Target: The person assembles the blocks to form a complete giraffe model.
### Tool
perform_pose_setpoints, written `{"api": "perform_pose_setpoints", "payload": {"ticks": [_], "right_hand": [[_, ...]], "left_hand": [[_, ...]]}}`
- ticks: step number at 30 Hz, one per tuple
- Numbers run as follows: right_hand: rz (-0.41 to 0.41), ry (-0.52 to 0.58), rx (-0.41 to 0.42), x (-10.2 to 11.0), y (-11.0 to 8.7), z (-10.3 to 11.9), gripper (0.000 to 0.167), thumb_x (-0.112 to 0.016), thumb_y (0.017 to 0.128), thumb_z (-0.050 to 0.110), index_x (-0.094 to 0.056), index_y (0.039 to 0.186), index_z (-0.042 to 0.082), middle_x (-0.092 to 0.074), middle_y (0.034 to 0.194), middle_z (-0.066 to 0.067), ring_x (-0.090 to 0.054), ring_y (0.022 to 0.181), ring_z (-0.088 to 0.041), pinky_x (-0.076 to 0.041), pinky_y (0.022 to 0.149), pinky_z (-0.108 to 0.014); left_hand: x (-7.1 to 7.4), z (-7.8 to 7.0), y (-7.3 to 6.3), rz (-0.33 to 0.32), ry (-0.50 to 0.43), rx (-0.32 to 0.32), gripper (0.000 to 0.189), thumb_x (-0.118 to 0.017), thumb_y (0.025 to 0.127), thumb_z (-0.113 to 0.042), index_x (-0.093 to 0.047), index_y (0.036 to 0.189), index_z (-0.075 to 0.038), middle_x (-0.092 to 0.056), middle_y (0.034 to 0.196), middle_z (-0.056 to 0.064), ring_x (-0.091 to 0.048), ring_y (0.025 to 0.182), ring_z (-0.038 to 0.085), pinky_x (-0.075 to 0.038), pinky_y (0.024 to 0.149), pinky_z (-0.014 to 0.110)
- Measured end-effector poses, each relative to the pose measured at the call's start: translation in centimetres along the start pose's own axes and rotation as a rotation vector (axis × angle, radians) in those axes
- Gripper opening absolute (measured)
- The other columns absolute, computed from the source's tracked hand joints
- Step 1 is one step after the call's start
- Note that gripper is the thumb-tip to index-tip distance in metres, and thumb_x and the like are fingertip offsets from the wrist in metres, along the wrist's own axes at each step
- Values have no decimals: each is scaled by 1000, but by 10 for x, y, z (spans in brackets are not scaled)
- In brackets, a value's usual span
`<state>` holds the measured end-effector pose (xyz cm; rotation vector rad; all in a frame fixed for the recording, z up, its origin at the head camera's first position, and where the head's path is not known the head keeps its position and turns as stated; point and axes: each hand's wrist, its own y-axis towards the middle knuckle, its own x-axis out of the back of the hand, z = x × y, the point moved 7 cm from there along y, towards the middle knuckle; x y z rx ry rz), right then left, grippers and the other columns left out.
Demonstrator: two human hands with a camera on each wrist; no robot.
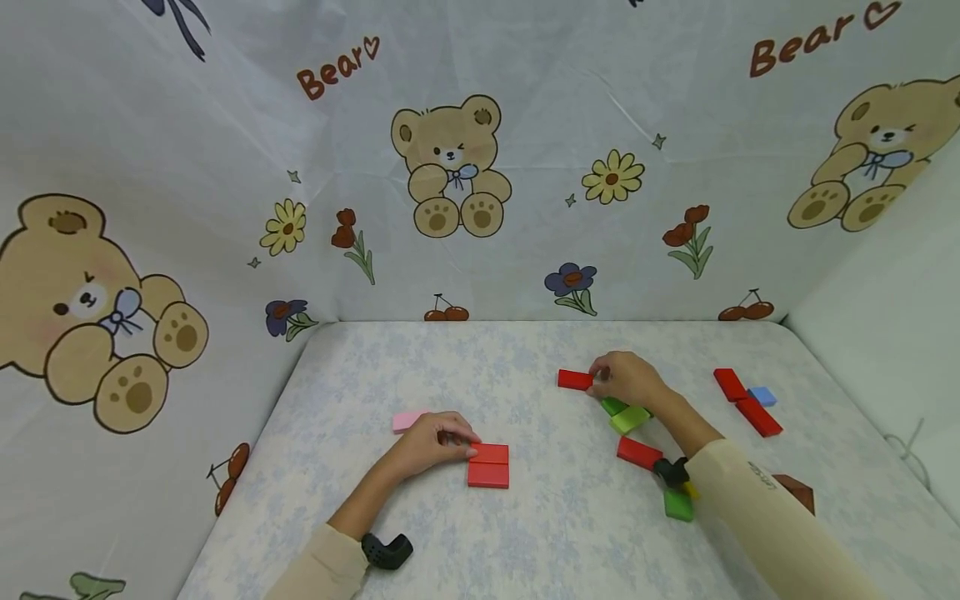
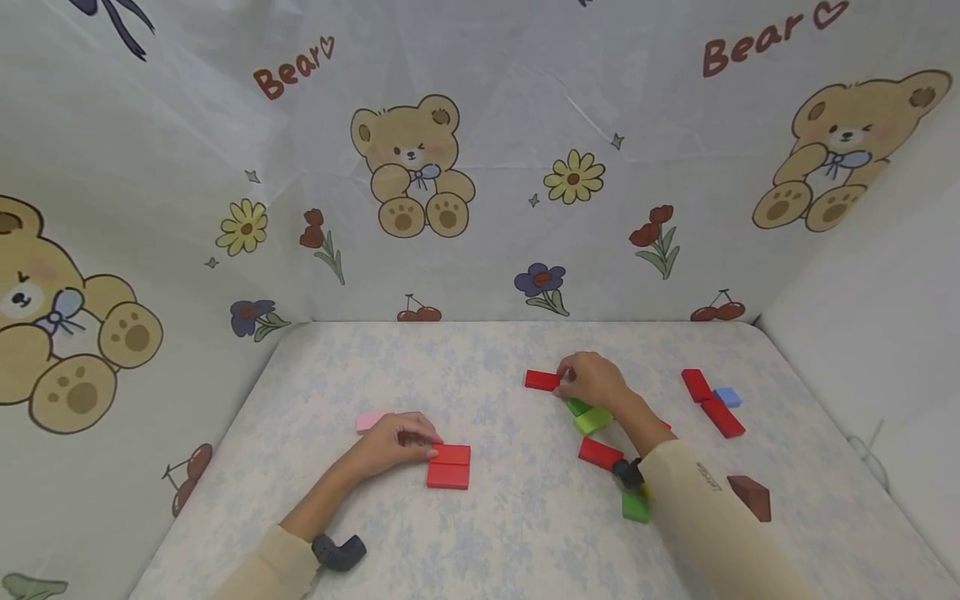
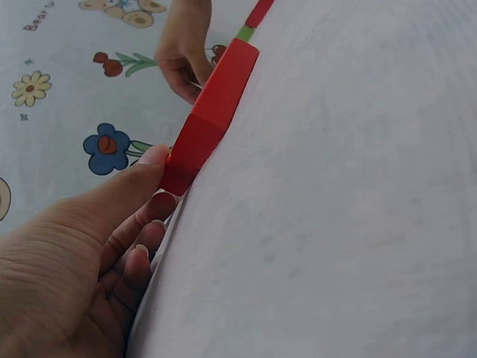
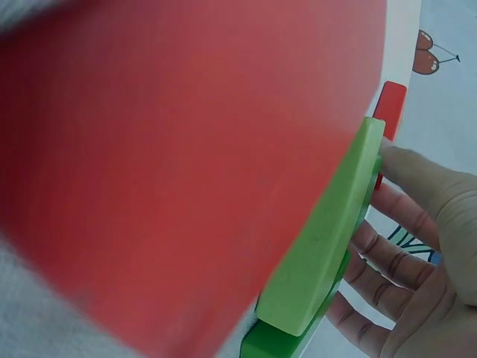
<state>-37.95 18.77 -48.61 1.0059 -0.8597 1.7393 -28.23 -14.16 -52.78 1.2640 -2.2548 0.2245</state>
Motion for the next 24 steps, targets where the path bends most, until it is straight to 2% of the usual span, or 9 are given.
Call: {"api": "perform_pose_setpoints", "payload": {"ticks": [5, 11, 17, 24], "right_hand": [[-23, -3, 23, 0, -2, 3, 32, -84, 85, 26, -75, 109, 7, -68, 90, -4, -57, 80, -20, -52, 70, -34], [-66, 12, 93, 3, -12, 20, 25, -83, 85, 21, -75, 104, 6, -65, 81, -1, -55, 70, -17, -48, 62, -31], [-91, 17, 154, 2, -26, 41, 22, -83, 84, 19, -75, 102, 8, -63, 77, 3, -55, 70, -14, -48, 62, -29], [-91, 91, 223, -5, -51, 66, 25, -85, 83, 18, -74, 103, 8, -64, 79, 6, -57, 74, -12, -50, 66, -27]], "left_hand": [[0, 1, 0, -2, -11, -11, 15, -82, 87, -33, -80, 102, -35, -70, 100, -14, -61, 81, 13, -49, 69, 27], [0, 3, 1, -13, -11, -17, 15, -82, 87, -33, -79, 101, -36, -70, 99, -15, -60, 79, 13, -48, 67, 26], [0, 1, 0, -12, -17, -15, 15, -82, 87, -33, -80, 102, -35, -71, 99, -14, -60, 79, 13, -49, 67, 27], [0, 2, 0, -14, -11, -13, 14, -82, 87, -33, -79, 101, -35, -70, 99, -14, -61, 79, 13, -49, 68, 27]]}}
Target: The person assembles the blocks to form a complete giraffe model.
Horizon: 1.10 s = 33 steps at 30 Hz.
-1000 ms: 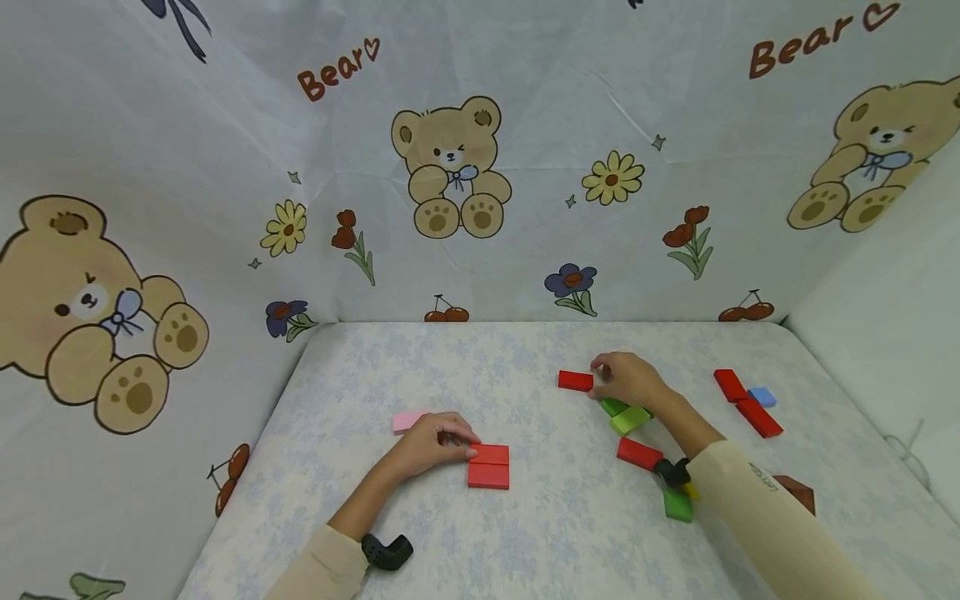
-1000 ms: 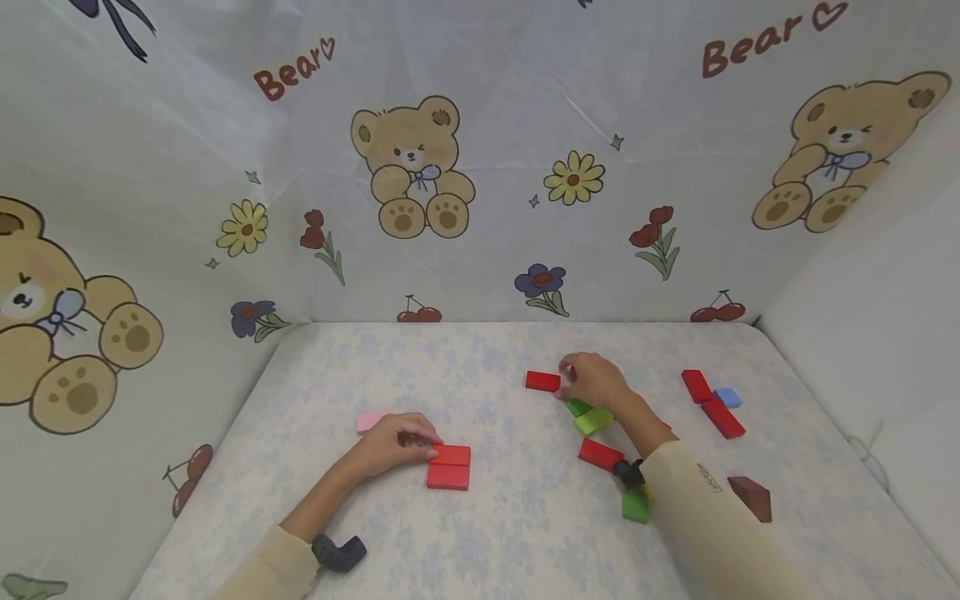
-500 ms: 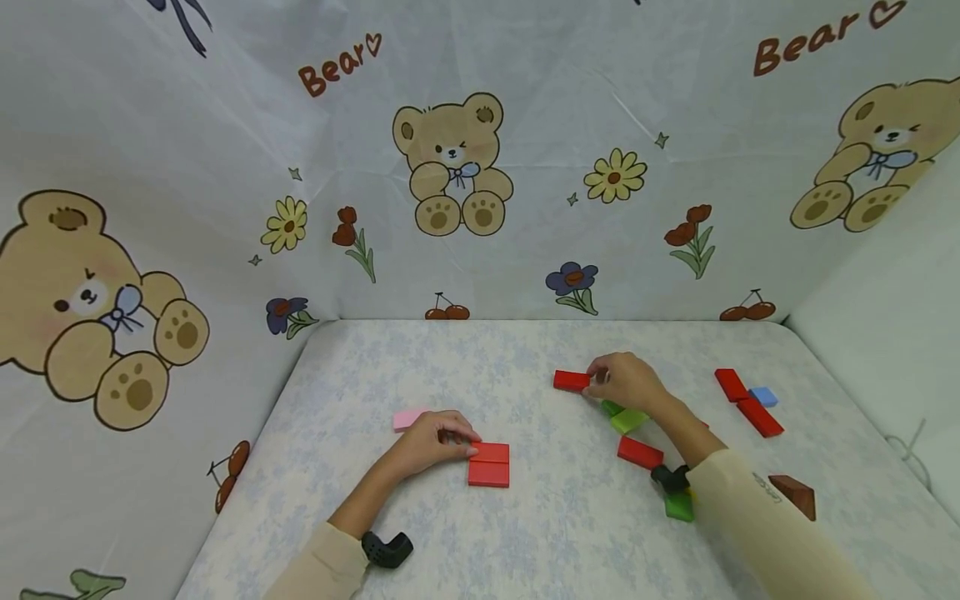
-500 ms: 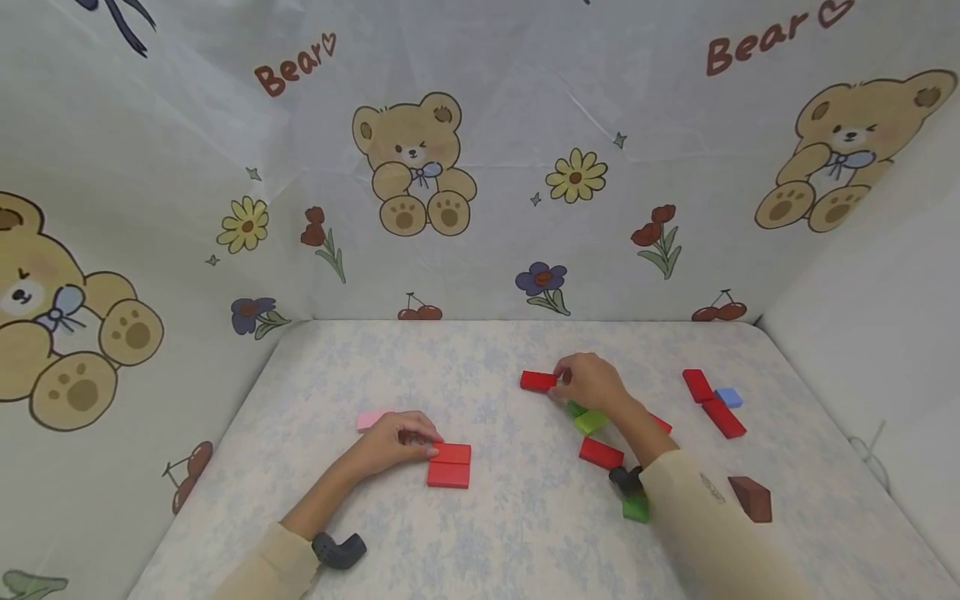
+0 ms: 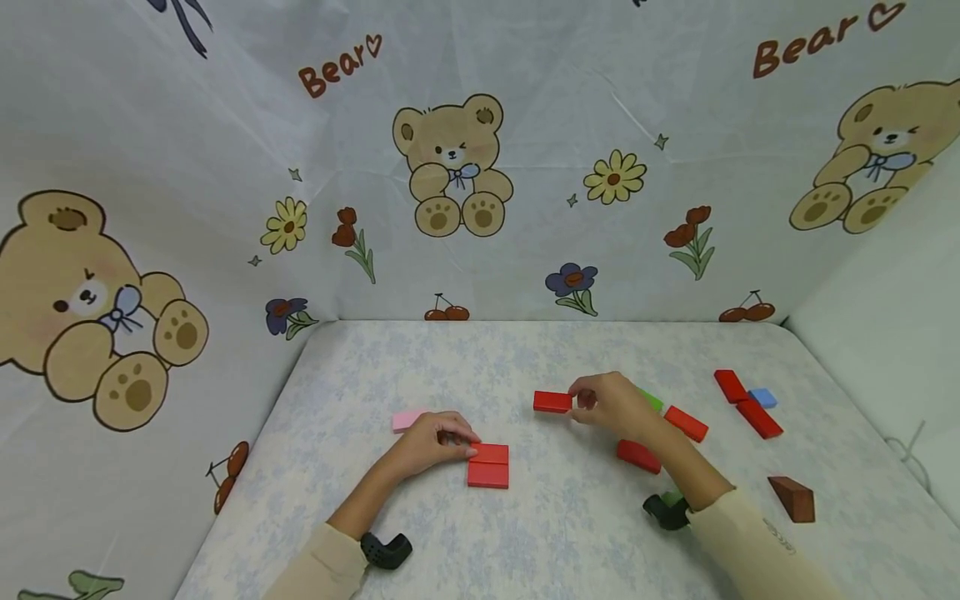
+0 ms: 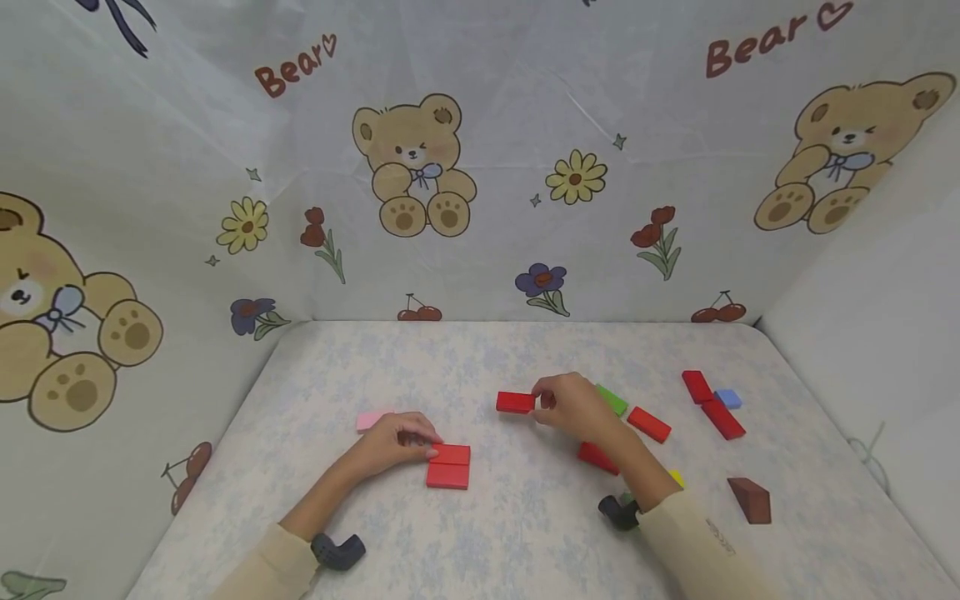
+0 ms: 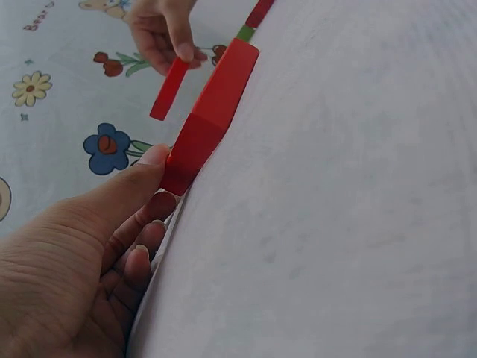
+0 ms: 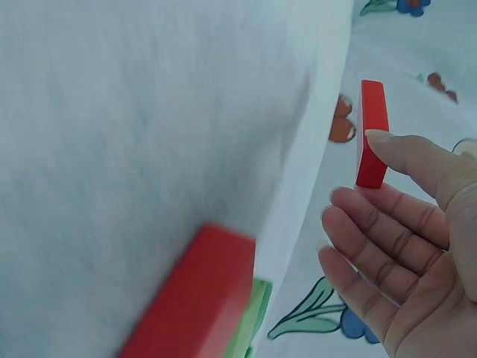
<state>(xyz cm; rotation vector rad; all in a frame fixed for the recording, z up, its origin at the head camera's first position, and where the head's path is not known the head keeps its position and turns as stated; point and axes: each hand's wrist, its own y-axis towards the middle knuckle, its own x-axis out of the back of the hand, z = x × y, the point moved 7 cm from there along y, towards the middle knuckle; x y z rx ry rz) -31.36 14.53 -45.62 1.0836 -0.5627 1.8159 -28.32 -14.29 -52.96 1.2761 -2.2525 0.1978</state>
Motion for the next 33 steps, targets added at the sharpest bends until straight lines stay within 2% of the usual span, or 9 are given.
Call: {"api": "perform_pose_setpoints", "payload": {"ticks": [6, 15, 23, 33], "right_hand": [[1, 31, 59, -10, -13, 20, 23, -85, 83, 16, -74, 102, 9, -65, 80, 9, -59, 76, -10, -52, 68, -25], [23, 18, 60, -26, -24, 30, 23, -85, 81, 14, -76, 101, 9, -65, 80, 10, -58, 74, -7, -51, 66, -23], [49, 31, 114, -37, -27, 38, 21, -85, 82, 12, -76, 99, 8, -66, 81, 7, -58, 74, -9, -51, 67, -23], [49, -48, 123, -46, -31, 48, 21, -88, 80, 21, -77, 95, 12, -58, 73, 12, -50, 68, -4, -46, 60, -23]], "left_hand": [[0, -1, 0, 0, -2, 10, 15, -83, 87, -32, -79, 101, -35, -71, 99, -14, -61, 79, 13, -49, 67, 27], [1, 0, 1, -1, -8, 30, 16, -83, 86, -30, -80, 101, -34, -71, 98, -14, -59, 78, 13, -48, 66, 26], [2, -2, 2, -2, 0, -1, 15, -83, 87, -31, -80, 101, -33, -71, 99, -14, -60, 79, 13, -49, 68, 27], [1, 0, 1, 0, -4, -13, 15, -82, 87, -32, -79, 102, -34, -71, 99, -14, -61, 80, 13, -49, 68, 28]]}}
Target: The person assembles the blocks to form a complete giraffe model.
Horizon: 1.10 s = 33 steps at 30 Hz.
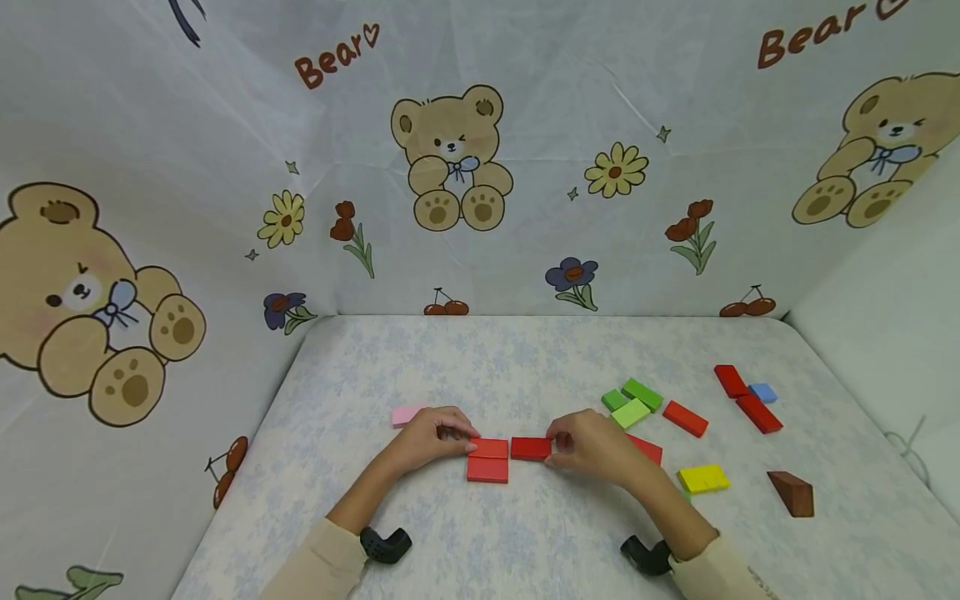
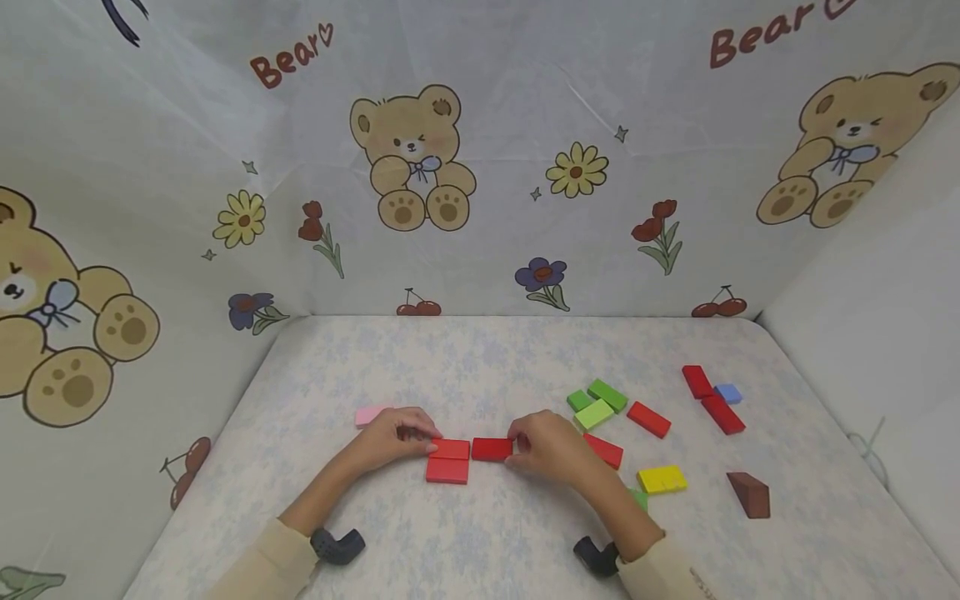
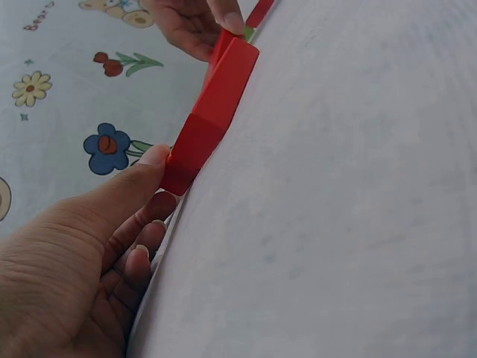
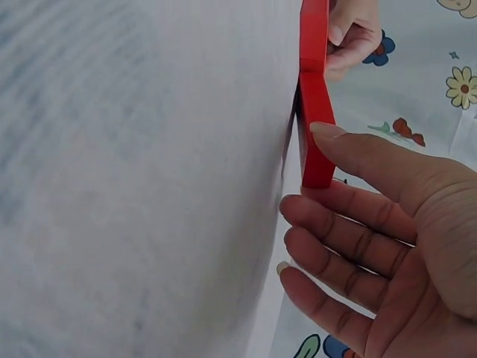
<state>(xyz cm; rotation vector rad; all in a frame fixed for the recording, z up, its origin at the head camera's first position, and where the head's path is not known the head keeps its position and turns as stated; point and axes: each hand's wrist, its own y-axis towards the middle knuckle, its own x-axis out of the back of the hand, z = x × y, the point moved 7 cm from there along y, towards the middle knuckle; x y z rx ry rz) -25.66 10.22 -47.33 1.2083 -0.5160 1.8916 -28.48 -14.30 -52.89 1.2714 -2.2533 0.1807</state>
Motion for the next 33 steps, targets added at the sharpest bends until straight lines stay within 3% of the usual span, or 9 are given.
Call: {"api": "perform_pose_setpoints", "payload": {"ticks": [15, 33], "right_hand": [[29, -110, -87, -8, 1, -2, 26, -89, 79, 29, -78, 100, 19, -52, 68, 15, -47, 64, -5, -41, 57, -24], [47, -67, -132, -12, 2, -3, 30, -90, 78, 29, -76, 102, 18, -52, 68, 14, -48, 65, -7, -42, 59, -24]], "left_hand": [[-1, -1, 2, -2, 0, -5, 14, -82, 87, -33, -79, 101, -34, -71, 99, -13, -61, 80, 13, -49, 68, 28], [0, -1, 0, 15, -5, 22, 14, -82, 87, -33, -79, 101, -35, -71, 99, -14, -60, 80, 13, -49, 67, 27]]}}
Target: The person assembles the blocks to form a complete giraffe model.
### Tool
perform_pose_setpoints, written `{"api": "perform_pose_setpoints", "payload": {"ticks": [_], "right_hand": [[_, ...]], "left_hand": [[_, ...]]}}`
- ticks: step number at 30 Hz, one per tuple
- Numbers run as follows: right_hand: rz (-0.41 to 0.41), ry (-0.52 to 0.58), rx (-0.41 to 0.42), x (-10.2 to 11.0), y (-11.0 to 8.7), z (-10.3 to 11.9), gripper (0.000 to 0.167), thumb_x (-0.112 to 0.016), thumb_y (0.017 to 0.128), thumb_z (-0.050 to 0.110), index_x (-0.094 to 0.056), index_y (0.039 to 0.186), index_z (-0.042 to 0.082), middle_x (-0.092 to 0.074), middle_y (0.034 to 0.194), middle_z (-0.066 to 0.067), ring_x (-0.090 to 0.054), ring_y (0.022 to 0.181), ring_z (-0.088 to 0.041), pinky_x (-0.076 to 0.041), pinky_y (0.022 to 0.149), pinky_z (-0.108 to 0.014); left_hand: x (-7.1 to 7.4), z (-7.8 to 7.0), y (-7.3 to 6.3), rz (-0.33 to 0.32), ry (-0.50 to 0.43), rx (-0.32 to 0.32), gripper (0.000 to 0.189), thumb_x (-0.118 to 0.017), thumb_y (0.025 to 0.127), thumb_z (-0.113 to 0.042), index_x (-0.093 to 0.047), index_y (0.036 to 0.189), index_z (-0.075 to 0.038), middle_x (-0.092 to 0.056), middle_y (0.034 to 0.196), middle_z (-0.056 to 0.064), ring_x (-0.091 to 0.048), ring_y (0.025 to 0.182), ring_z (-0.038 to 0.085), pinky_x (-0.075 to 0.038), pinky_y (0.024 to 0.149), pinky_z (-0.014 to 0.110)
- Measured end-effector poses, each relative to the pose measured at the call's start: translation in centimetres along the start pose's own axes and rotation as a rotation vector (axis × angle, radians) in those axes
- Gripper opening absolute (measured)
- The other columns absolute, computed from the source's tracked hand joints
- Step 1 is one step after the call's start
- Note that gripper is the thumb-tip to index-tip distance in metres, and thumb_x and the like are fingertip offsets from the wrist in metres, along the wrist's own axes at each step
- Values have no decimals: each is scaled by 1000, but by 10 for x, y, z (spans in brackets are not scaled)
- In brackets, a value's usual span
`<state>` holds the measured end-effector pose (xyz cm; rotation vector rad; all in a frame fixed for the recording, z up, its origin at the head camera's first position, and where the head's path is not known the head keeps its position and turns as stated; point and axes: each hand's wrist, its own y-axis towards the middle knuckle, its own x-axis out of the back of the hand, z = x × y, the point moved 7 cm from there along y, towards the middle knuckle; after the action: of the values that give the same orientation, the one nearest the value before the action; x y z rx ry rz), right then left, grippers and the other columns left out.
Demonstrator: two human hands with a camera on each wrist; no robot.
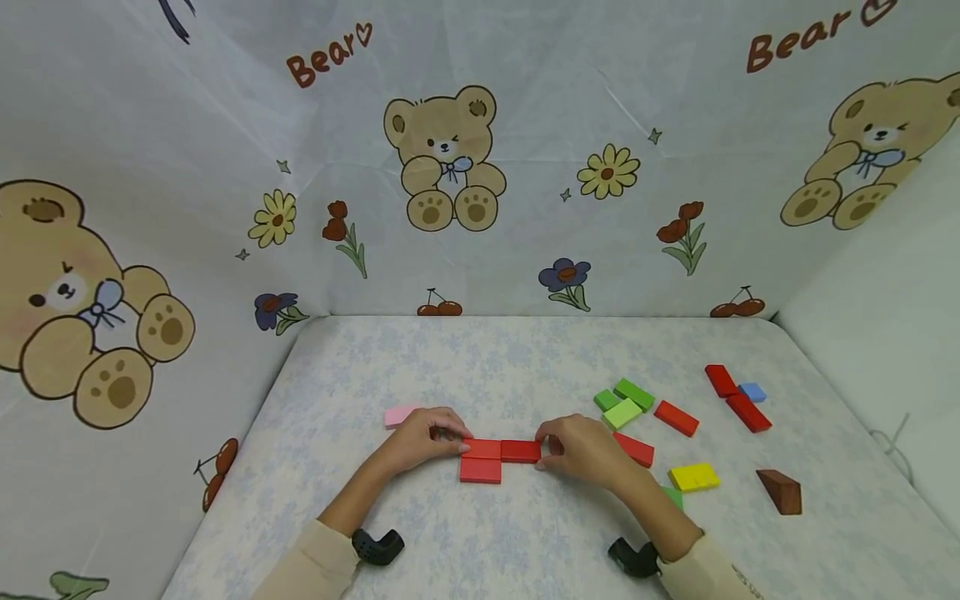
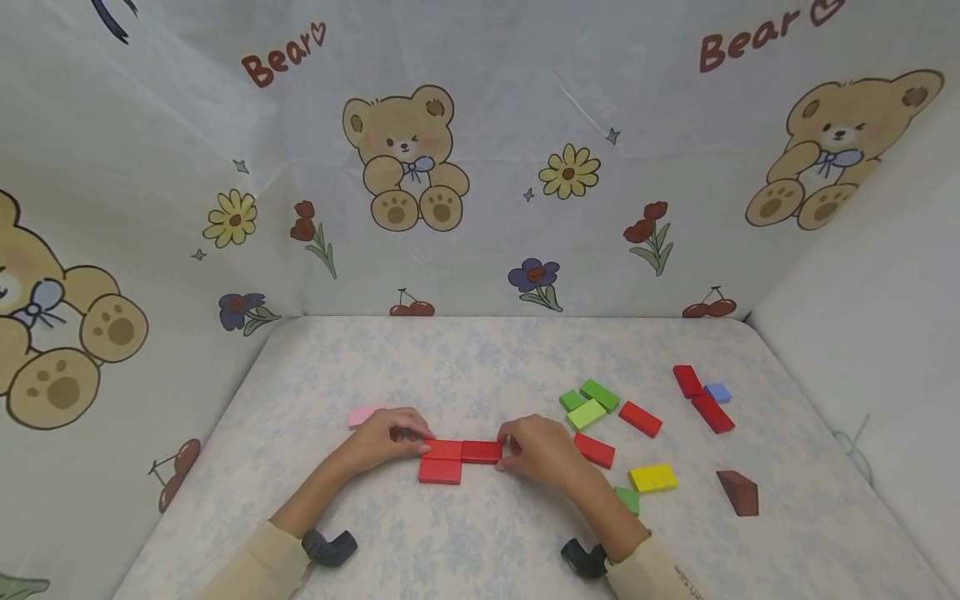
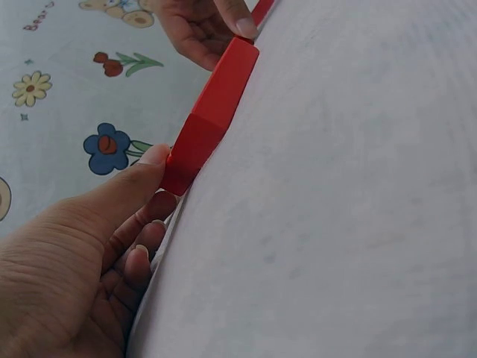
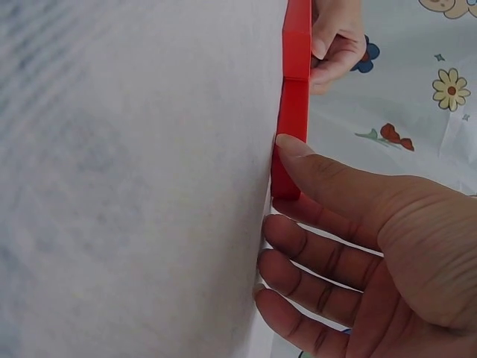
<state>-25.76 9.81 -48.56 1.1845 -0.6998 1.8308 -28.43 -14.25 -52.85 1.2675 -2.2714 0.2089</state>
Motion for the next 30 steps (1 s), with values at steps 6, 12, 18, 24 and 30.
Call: {"api": "perform_pose_setpoints", "payload": {"ticks": [6, 12, 18, 24, 30], "right_hand": [[-7, 10, 34, 2, 0, 0, 29, -89, 79, 30, -77, 103, 18, -52, 68, 14, -48, 65, -7, -42, 58, -23], [-7, 60, 34, 8, -2, -6, 26, -88, 81, 24, -76, 103, 16, -56, 71, 13, -51, 67, -7, -45, 60, -24], [-30, 100, -30, 30, -7, -21, 26, -86, 83, 20, -76, 106, 11, -60, 76, 11, -53, 71, -9, -47, 62, -25], [-71, 160, -29, 62, -16, -52, 28, -83, 86, 21, -74, 109, 7, -63, 81, 9, -56, 75, -11, -49, 62, -26], [-141, 200, -62, 85, -30, -96, 26, -81, 88, 19, -74, 109, 5, -64, 83, 5, -59, 80, -15, -52, 67, -25]], "left_hand": [[0, 0, -1, -10, 3, -5, 15, -82, 87, -32, -80, 101, -34, -71, 99, -13, -59, 78, 13, -48, 66, 26], [0, 1, -1, -13, -2, -2, 15, -82, 87, -32, -80, 101, -34, -71, 98, -13, -58, 77, 13, -47, 65, 26], [0, 1, 0, -14, -11, -3, 15, -83, 87, -32, -80, 101, -33, -71, 98, -12, -58, 77, 13, -47, 65, 26], [0, 0, 0, -10, -15, 5, 15, -83, 86, -33, -80, 101, -34, -71, 98, -13, -59, 78, 13, -48, 66, 26], [0, 0, 0, -10, -23, 1, 15, -83, 86, -32, -80, 101, -33, -71, 98, -13, -59, 77, 13, -48, 65, 26]]}}
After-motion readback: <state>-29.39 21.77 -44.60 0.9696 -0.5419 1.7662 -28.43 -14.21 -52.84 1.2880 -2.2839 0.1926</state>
